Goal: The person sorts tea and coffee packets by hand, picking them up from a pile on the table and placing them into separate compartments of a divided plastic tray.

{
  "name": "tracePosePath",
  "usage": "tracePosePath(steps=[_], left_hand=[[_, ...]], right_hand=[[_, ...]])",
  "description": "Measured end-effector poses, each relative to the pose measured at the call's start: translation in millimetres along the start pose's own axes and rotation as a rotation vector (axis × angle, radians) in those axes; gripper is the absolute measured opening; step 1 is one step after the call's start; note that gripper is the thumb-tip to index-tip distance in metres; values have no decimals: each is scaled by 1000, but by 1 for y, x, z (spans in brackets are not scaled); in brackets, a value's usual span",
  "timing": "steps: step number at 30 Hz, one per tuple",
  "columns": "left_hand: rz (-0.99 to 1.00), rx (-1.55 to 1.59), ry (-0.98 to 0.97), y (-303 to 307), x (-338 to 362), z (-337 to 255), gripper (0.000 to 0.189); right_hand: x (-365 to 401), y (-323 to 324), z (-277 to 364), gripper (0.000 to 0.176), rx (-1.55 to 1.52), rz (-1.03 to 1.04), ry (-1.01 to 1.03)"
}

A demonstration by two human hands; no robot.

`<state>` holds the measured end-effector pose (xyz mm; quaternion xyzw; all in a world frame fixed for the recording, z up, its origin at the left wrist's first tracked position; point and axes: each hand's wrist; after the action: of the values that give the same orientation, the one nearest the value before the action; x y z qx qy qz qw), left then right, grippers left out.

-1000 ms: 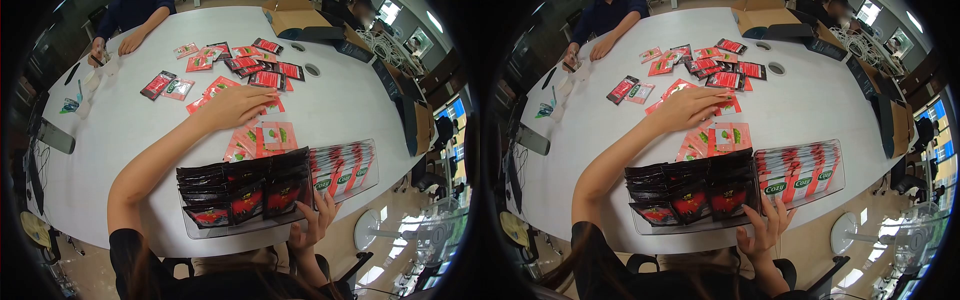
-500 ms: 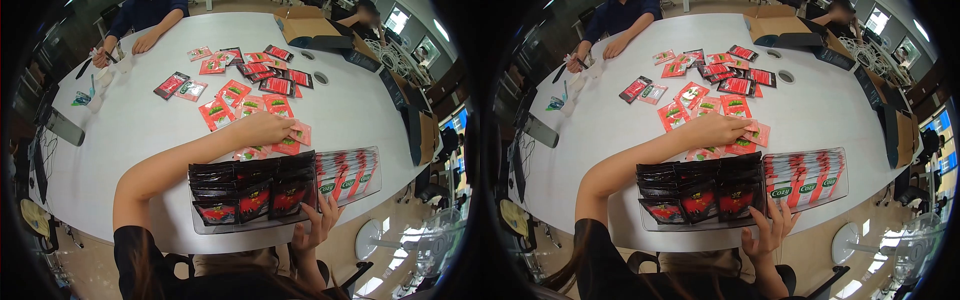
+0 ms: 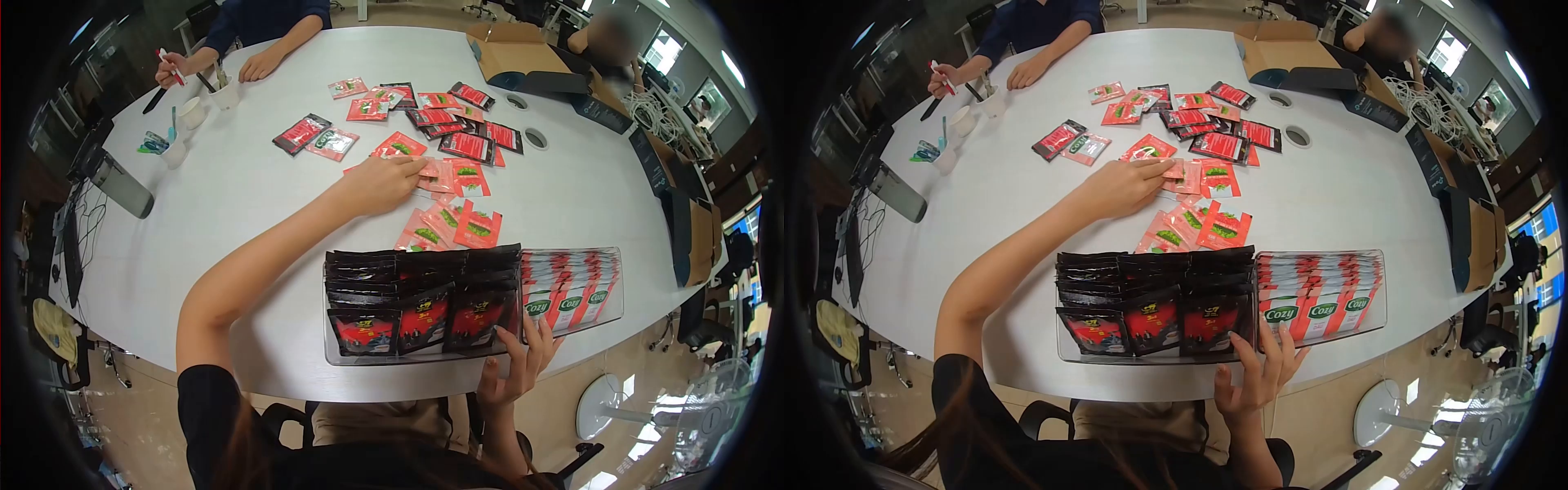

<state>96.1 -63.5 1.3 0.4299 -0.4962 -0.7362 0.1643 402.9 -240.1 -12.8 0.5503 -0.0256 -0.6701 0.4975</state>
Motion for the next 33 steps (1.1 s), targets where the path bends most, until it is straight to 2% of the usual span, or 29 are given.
tracePosePath(steps=[1,2,5,8,11,15,19,20,23,25,27,29,31,33], left_hand=[[-28,45,17,3,1,-3,29],[25,70,1,7,2,-1,34],[-20,42,-39,-5,-1,6,32],[33,-49,-87,-13,-8,9,29],[159,-294,-136,-22,-12,6,26],[3,-130,-52,-9,-16,1,25],[-361,255,207,35,-11,-7,22],[-431,424,347,47,-8,-13,19],[-601,797,599,80,19,-27,23],[-650,946,788,106,53,-41,27],[-758,1109,1107,139,88,-73,29],[-778,1147,1252,145,142,-102,23],[-883,1155,1357,139,175,-137,25],[-1019,1301,1347,141,178,-165,28]], right_hand=[[0,0,0,35,1,-3,0],[1,-1,1,34,4,-7,-3],[1,-3,6,34,-3,-17,-5],[2,-5,8,34,-1,-25,4],[2,-5,9,34,-1,-25,-2],[2,-4,9,34,7,-36,6],[1,-4,9,32,-17,-48,7],[1,-3,9,31,-20,-47,5],[1,-2,10,31,-27,-50,19],[2,0,7,32,-21,-48,34],[2,1,4,33,-4,-42,53],[1,2,1,34,15,-55,85],[2,1,0,35,39,-64,110],[2,2,1,34,8,-63,111]])
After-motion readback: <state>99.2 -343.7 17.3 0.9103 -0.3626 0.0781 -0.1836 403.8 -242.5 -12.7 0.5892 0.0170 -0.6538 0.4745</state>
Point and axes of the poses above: each hand's wrist, its own x-axis away from the middle knuckle, its own y-axis out of the back of the hand, z = x × y, and after that the axes turned 4 degrees about -z, right-handed
